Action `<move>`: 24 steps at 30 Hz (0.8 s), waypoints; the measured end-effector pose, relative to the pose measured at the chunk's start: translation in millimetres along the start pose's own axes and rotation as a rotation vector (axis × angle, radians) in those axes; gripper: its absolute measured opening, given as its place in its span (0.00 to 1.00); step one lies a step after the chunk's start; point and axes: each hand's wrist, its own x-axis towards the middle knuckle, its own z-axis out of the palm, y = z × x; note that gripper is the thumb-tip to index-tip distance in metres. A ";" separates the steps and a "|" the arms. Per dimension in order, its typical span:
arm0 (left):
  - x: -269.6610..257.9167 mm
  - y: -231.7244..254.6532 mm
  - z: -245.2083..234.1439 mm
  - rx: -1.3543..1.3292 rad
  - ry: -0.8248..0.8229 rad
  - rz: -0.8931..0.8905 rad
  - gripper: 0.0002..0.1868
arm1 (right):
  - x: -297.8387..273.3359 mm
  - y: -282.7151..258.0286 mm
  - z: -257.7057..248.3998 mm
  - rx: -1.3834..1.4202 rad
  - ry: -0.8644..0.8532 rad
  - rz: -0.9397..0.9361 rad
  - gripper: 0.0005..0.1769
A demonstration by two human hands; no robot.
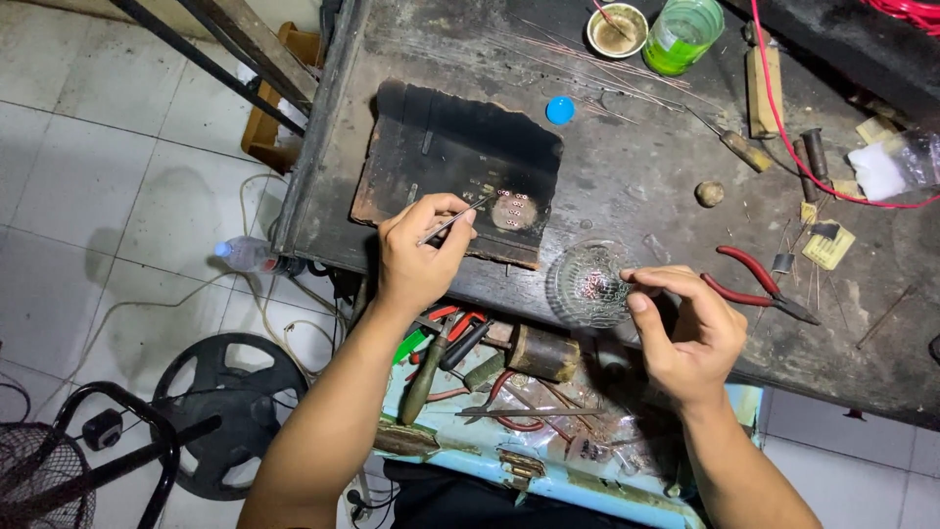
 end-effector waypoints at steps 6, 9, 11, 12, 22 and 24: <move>1.0 0.8 0.9 0.009 -0.007 0.007 0.03 | 0.7 -0.8 0.2 0.000 -0.006 -0.007 0.04; 0.9 1.6 0.8 0.003 -0.010 0.000 0.03 | 1.3 -0.4 0.8 -0.008 -0.004 -0.009 0.04; 2.0 2.0 0.5 0.006 -0.014 0.000 0.03 | 2.1 -0.9 1.1 -0.008 -0.003 -0.009 0.04; 1.3 2.1 0.5 0.009 -0.016 -0.001 0.03 | 1.9 -1.2 0.9 -0.009 -0.006 -0.008 0.04; 1.5 1.8 0.5 0.011 -0.021 0.002 0.03 | 0.5 -0.3 0.8 0.001 -0.019 -0.006 0.04; 0.4 1.3 0.4 0.027 -0.022 0.003 0.03 | 0.7 -1.3 0.7 0.004 -0.021 -0.006 0.04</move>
